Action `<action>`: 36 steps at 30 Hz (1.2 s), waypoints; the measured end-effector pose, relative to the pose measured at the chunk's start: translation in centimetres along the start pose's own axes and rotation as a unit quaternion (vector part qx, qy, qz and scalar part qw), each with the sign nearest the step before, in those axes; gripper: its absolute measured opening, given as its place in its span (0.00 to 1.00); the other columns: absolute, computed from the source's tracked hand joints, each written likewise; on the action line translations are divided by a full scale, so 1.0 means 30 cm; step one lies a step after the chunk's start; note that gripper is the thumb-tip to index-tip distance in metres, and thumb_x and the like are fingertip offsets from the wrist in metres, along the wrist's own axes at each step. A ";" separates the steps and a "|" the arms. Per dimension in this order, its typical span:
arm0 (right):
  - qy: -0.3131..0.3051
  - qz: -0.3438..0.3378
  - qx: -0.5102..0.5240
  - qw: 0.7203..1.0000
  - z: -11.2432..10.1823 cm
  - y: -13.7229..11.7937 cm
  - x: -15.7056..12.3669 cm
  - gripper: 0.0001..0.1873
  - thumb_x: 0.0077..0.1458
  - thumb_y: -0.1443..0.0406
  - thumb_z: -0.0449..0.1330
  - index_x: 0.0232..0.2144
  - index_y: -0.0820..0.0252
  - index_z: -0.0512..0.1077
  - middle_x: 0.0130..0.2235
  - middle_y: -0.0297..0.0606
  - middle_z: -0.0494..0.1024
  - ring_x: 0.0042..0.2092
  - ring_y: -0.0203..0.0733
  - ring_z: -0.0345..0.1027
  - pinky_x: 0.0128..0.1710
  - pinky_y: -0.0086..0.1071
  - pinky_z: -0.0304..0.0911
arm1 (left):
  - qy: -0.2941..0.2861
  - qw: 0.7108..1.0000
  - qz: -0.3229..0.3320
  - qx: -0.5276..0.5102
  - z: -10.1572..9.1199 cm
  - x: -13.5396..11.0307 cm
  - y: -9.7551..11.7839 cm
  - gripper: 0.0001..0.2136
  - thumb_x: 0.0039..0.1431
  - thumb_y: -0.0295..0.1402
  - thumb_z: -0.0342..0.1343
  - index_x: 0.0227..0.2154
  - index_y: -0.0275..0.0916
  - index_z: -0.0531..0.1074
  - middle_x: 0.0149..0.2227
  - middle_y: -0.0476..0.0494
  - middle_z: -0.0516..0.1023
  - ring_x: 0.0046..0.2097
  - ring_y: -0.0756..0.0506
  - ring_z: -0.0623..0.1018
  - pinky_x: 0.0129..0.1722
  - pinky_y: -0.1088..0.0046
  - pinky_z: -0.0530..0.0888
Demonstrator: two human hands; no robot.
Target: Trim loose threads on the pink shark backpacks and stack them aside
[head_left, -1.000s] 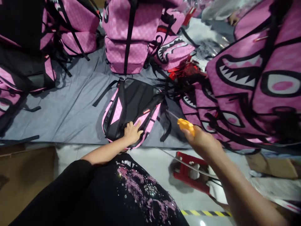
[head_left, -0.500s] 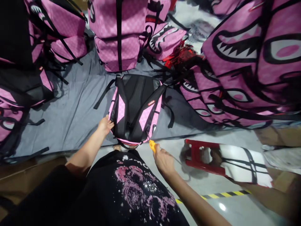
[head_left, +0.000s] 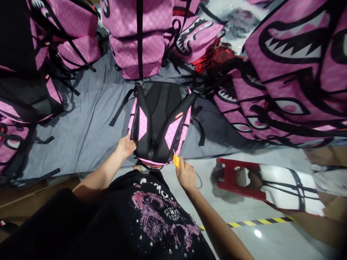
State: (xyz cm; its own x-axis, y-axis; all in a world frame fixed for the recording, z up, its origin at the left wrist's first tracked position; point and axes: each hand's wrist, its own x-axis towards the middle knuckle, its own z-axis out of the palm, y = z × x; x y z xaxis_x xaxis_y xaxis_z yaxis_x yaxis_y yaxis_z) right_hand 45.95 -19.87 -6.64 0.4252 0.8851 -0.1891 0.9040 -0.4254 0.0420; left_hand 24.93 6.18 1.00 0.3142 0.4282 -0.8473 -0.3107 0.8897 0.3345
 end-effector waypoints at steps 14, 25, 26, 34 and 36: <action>0.071 0.020 0.044 0.996 -0.001 0.010 0.174 0.26 0.65 0.65 0.48 0.63 0.70 0.58 0.37 0.46 0.73 0.37 0.47 0.68 0.38 0.36 0.60 | -0.245 0.969 -0.026 0.003 0.050 0.107 -0.070 0.42 0.60 0.63 0.36 0.57 0.27 0.67 0.45 0.27 0.80 0.49 0.34 0.79 0.55 0.50 0.70; 0.028 0.040 0.068 0.997 0.008 0.076 -0.047 0.24 0.65 0.62 0.51 0.60 0.66 0.61 0.37 0.46 0.79 0.31 0.44 0.72 0.28 0.32 0.59 | -0.345 0.937 -0.039 -0.042 -0.003 0.137 -0.063 0.45 0.57 0.65 0.38 0.59 0.27 0.65 0.53 0.27 0.75 0.60 0.31 0.71 0.63 0.46 0.59; 0.022 0.049 0.080 0.995 0.000 0.069 -0.060 0.24 0.66 0.61 0.50 0.60 0.65 0.61 0.37 0.45 0.79 0.31 0.44 0.73 0.28 0.31 0.58 | -0.347 0.936 -0.037 -0.041 0.000 0.131 -0.065 0.45 0.57 0.66 0.39 0.59 0.27 0.66 0.53 0.27 0.75 0.60 0.31 0.71 0.63 0.46 0.59; -0.037 0.112 0.112 0.987 -0.071 0.011 -0.062 0.24 0.67 0.60 0.49 0.61 0.63 0.60 0.36 0.46 0.81 0.29 0.43 0.72 0.28 0.31 0.53 | -0.305 0.951 0.014 -0.041 -0.052 0.069 -0.086 0.34 0.55 0.63 0.49 0.39 0.31 0.77 0.47 0.30 0.80 0.57 0.32 0.73 0.59 0.49 0.65; -0.032 0.117 0.121 0.985 -0.090 0.000 -0.062 0.23 0.67 0.61 0.49 0.61 0.64 0.61 0.35 0.46 0.80 0.29 0.43 0.72 0.28 0.30 0.52 | -0.296 0.954 0.018 -0.035 -0.059 0.075 -0.088 0.32 0.56 0.61 0.49 0.36 0.32 0.77 0.44 0.31 0.81 0.56 0.32 0.74 0.59 0.49 0.66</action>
State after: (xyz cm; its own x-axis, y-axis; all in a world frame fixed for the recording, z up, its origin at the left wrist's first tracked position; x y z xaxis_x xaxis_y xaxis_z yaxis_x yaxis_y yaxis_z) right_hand 45.28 -21.00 -3.63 0.6106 0.7464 -0.2647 0.7412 -0.6563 -0.1408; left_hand 24.86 4.50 -2.52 0.7479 0.4910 -0.4468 -0.3833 0.8689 0.3131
